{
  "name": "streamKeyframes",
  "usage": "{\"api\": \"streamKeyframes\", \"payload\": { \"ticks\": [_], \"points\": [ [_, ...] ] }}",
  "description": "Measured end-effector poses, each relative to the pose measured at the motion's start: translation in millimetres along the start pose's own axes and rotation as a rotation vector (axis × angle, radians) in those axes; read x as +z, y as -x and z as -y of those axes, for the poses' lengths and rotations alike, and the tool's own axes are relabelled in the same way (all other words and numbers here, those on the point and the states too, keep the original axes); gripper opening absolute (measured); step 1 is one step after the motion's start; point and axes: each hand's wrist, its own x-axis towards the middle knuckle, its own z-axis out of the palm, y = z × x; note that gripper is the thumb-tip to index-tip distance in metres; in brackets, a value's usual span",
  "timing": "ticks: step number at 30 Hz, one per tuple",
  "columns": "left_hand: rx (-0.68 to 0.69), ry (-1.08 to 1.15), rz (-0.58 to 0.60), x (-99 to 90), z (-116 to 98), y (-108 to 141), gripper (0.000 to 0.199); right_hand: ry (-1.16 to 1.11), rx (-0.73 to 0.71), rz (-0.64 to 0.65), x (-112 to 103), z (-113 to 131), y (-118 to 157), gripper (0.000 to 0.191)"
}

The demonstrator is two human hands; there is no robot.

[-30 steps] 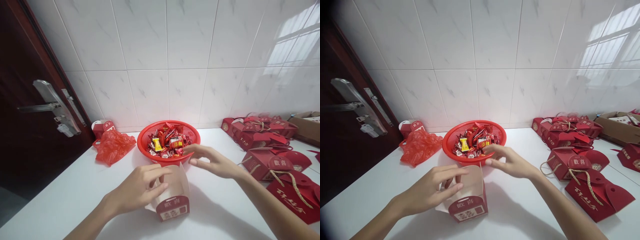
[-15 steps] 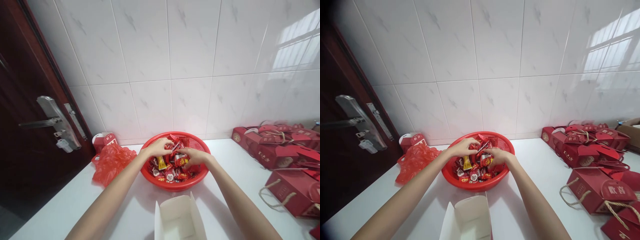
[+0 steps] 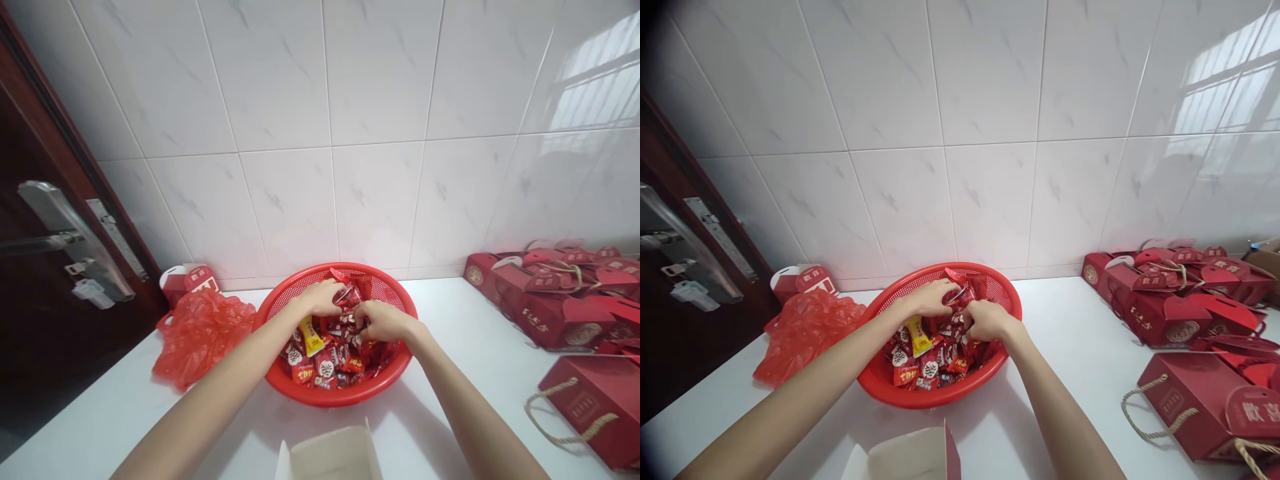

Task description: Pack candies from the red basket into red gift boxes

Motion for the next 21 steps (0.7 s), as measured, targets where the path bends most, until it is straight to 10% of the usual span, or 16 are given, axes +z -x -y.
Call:
{"api": "streamKeyframes", "payload": {
  "ticks": [14, 21],
  "points": [
    [0.115, -0.224, -0.298, 0.8, 2, 2, 0.056, 0.122, 0.309, -0.340, -2, 9, 5, 0.015],
    [0.265, -0.301, -0.007, 0.7, -19, 4, 0.028, 0.146, 0.269, -0.282, -2, 10, 7, 0.019]
  ]
}}
